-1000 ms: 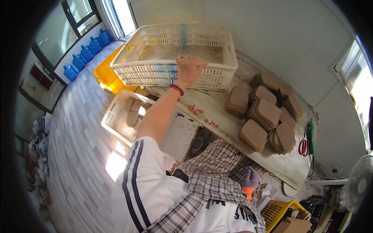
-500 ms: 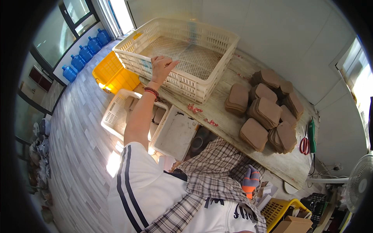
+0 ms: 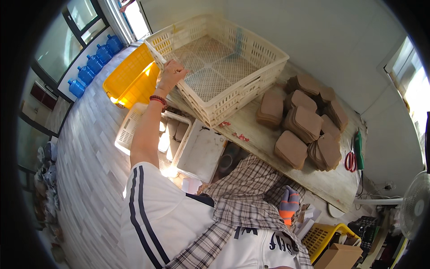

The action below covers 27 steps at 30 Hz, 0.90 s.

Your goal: The person uses a handheld rotary tool to trim the edges of stacked brown cardboard pieces. They pick up each piece, run the tool along the perimeter, and place the trimmed piece back on the table.

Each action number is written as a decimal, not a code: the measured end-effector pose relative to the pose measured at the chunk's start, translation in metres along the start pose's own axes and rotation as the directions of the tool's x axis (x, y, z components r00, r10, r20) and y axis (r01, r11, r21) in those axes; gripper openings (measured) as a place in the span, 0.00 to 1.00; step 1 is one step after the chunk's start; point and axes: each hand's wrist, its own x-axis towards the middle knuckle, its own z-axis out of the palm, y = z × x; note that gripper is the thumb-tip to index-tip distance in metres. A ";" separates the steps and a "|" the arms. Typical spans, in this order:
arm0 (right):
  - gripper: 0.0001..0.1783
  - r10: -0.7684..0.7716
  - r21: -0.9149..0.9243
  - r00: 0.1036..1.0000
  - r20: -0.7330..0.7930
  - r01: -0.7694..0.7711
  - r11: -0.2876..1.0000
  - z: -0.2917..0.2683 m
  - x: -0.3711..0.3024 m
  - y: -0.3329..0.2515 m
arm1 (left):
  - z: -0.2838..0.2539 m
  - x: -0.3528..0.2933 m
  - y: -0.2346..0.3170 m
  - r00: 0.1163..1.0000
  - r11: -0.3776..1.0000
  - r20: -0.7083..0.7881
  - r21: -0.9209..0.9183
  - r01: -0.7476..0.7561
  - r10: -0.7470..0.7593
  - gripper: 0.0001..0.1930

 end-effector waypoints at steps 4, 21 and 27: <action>0.08 0.005 0.005 0.999 0.034 -0.006 1.000 -0.006 -0.002 -0.002 | 0.002 -0.002 0.006 0.981 0.991 -0.191 0.136 0.005 0.021 0.07; 0.59 0.114 0.270 0.939 -0.323 -0.023 0.963 -0.080 0.083 0.016 | 0.136 -0.098 0.317 0.895 0.874 0.240 -0.412 -0.257 0.376 0.52; 0.60 -0.187 -0.049 0.939 -0.288 0.181 0.982 -0.058 0.125 0.022 | 0.188 -0.103 0.317 0.864 0.890 0.262 -0.283 -0.357 0.430 0.51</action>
